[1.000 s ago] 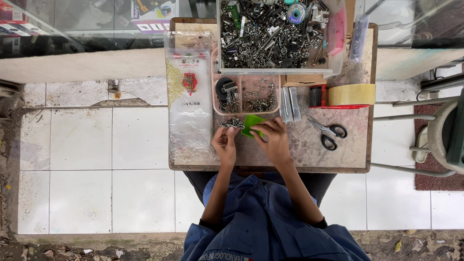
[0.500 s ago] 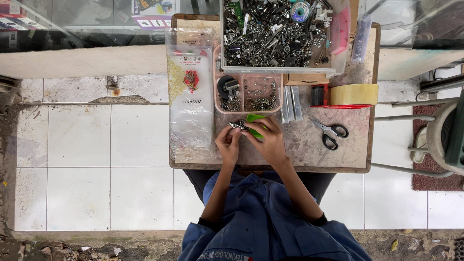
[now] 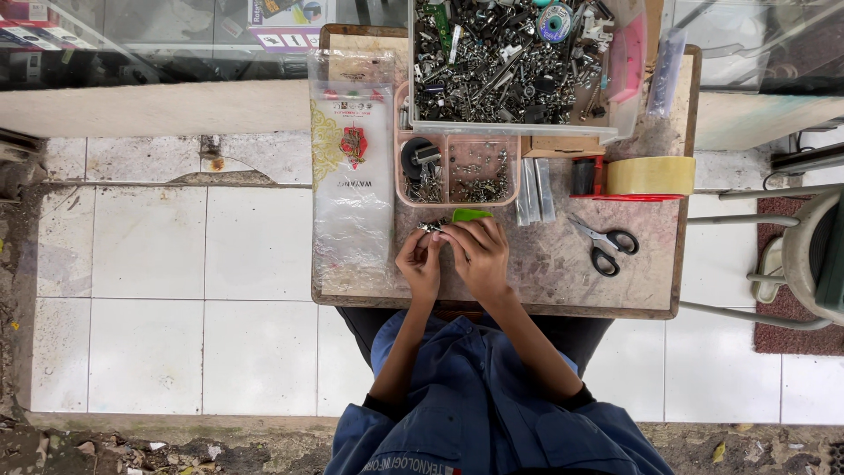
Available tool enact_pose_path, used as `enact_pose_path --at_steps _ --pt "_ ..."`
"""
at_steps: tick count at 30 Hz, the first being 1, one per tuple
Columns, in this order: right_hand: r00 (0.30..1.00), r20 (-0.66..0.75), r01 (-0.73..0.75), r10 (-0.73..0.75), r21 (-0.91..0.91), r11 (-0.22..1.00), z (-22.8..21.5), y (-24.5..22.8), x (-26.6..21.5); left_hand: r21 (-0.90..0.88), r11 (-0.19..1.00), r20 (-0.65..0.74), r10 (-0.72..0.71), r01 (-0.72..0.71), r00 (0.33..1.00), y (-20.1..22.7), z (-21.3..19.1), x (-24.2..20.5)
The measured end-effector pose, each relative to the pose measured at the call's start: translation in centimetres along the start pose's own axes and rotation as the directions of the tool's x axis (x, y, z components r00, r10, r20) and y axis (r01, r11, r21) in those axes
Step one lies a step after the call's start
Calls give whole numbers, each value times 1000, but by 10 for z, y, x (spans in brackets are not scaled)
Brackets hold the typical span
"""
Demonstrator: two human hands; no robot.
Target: The person sorts small metal hardware components from a large container into a small green cup. They pick up individual pieces, place them into the cup, and occasionally transfer items between compartments of the organizer box.
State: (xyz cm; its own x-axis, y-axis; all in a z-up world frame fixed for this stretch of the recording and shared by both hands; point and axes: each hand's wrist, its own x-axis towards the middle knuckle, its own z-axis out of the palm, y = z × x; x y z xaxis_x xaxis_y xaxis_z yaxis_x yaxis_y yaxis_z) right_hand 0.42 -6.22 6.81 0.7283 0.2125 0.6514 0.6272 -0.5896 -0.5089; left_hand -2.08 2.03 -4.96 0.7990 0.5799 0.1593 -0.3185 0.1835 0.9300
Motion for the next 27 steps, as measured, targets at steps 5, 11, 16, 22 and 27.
enact_pose_path --at_steps 5,11,16,22,27 --pt "1000 4 14 -14 -21 1000 1 -1 4 -15 1000 -3 -5 5 1000 -4 0 0" --pt "999 38 33 -31 -55 998 7 6 -2 -1 1000 -18 0 0 1000 -20 -6 -2" --pt "998 62 33 -26 -115 993 -6 -5 8 -19 1000 -32 -26 25 999 -4 -1 -1" --pt "995 105 21 -7 -141 990 -11 -13 8 12 999 -44 -41 42 998 4 2 -3" --pt "986 137 -79 92 -99 992 -17 -20 7 -32 997 -105 -79 76 991 -26 -9 -5"
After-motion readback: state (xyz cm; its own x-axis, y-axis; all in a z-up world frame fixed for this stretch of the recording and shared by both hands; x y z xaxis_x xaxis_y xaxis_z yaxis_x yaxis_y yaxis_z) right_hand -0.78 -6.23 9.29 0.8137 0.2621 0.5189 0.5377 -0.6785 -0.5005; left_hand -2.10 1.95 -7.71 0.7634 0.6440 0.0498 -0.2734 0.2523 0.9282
